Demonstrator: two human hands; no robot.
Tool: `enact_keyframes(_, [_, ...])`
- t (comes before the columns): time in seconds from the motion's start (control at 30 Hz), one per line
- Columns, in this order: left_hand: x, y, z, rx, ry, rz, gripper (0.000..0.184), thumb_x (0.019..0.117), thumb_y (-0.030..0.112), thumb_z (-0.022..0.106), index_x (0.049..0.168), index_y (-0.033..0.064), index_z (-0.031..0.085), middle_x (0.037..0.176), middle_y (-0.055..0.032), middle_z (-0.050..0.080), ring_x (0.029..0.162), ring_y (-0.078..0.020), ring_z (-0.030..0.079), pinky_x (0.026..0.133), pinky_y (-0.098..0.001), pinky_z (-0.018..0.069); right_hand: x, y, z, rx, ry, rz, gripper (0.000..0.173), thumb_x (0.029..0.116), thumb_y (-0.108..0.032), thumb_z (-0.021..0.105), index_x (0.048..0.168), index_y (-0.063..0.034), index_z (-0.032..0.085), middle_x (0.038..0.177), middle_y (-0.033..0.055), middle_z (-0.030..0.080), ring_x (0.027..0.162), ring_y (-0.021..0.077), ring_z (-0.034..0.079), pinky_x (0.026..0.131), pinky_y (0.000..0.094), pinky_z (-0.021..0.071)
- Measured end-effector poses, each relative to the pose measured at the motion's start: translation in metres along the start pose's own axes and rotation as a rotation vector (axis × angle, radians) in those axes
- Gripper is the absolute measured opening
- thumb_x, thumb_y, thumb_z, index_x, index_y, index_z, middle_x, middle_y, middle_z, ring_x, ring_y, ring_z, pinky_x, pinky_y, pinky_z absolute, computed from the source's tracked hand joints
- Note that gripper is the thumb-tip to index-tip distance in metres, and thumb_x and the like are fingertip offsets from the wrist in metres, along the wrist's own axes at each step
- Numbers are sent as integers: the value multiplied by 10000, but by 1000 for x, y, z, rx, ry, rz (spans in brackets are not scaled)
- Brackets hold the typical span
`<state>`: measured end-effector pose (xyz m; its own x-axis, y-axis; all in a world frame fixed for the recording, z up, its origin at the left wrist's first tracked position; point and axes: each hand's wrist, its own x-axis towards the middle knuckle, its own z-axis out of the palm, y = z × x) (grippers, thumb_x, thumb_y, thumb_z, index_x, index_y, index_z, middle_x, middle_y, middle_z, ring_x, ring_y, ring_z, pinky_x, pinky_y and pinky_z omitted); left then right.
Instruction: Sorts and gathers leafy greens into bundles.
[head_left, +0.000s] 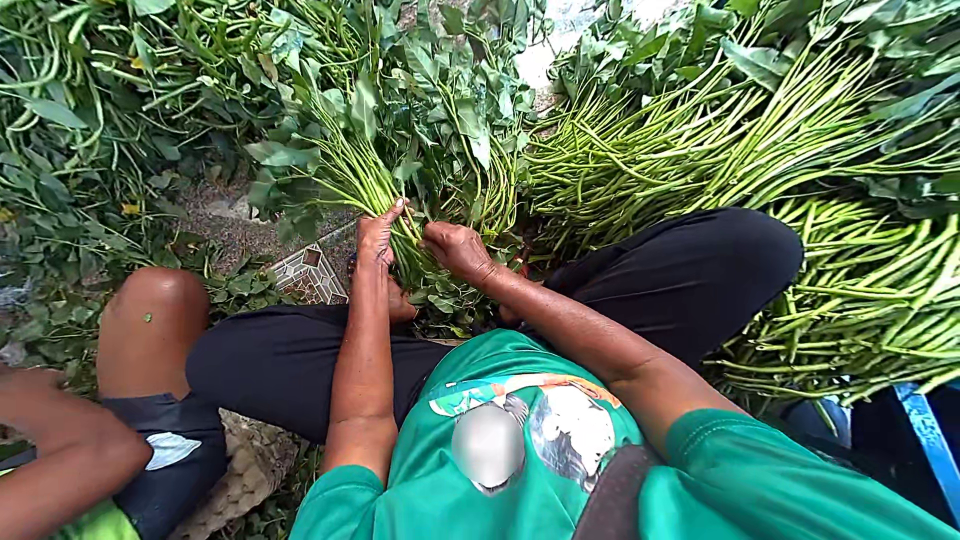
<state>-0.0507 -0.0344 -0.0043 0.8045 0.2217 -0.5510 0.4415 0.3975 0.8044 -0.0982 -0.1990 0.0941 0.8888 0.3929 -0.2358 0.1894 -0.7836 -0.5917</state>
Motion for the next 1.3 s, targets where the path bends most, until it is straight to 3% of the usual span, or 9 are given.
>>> enact_keyframes(0.1, [5, 15, -15, 38, 61, 89, 158, 990, 25, 640, 1141, -19, 623, 901, -91, 729, 710, -148, 695, 681, -276, 602, -5, 36, 37, -59, -81, -211, 142, 988, -140, 678, 955, -14, 736, 924, 183, 733, 894, 379, 725, 837, 578, 547])
enact_keyframes(0.23, [0, 17, -18, 149, -32, 110, 206, 952, 19, 691, 1146, -27, 639, 906, -91, 743, 748, -159, 718, 718, -299, 617, 39, 78, 42, 152, -145, -19, 362, 1023, -343, 634, 1212, -46, 718, 1288, 218, 638, 1099, 405, 675, 924, 639, 544])
enact_keyframes(0.3, [-6, 12, -7, 202, -96, 95, 219, 941, 14, 706, 1146, -29, 642, 918, -84, 741, 753, -154, 718, 723, -299, 623, 64, 78, 26, 353, -93, 59, 430, 1043, -375, 595, 1286, -32, 687, 1275, 205, 658, 1108, 343, 674, 988, 559, 530])
enact_keyframes(0.4, [-10, 3, 6, 294, -147, 69, 355, 916, 16, 732, 1232, -26, 575, 1001, -82, 705, 831, -134, 702, 786, -305, 613, 89, 72, 22, 653, -46, 159, 406, 1035, -327, 627, 1270, 0, 677, 1096, 153, 718, 827, 206, 681, 802, 414, 577])
enact_keyframes(0.53, [-10, 6, 7, 211, -117, 60, 280, 940, 32, 708, 1192, -8, 593, 940, -72, 730, 790, -149, 724, 749, -309, 629, 92, 63, 38, 1011, 102, 114, 155, 986, -87, 667, 1053, 52, 652, 896, 84, 673, 700, 96, 627, 653, 273, 552])
enact_keyframes(0.83, [-3, 28, -17, 85, -100, 124, 123, 1011, 30, 603, 1108, -27, 653, 900, -107, 751, 793, -202, 747, 753, -319, 636, 78, 83, 25, 341, -218, -92, 383, 1042, -322, 606, 1230, 2, 690, 1200, 186, 704, 1127, 302, 680, 1044, 525, 507])
enact_keyframes(1.0, [-7, 48, -32, 103, -9, 313, 168, 1001, 22, 607, 1164, -20, 599, 961, -92, 739, 817, -199, 738, 774, -341, 634, 66, 89, 71, 67, -27, -315, 353, 1081, -259, 513, 1021, 34, 700, 1056, 208, 721, 1082, 378, 683, 991, 598, 449])
enact_keyframes(1.17, [-20, 81, -54, 87, 69, 547, 155, 1040, 76, 580, 1175, 4, 605, 975, -74, 738, 868, -195, 736, 824, -348, 626, 74, 150, 65, 43, -37, 146, 299, 1024, -173, 603, 1261, -11, 685, 1340, 249, 624, 1276, 434, 579, 1070, 649, 422])
enact_keyframes(1.3, [-20, 69, -45, 46, -179, 438, 203, 1098, 116, 420, 1179, 19, 579, 1083, -135, 739, 1029, -278, 728, 944, -450, 600, 116, 169, 53, 585, 123, 518, 743, 963, -244, 734, 1563, 4, 372, 1543, 279, 442, 1349, 395, 544, 1103, 529, 479])
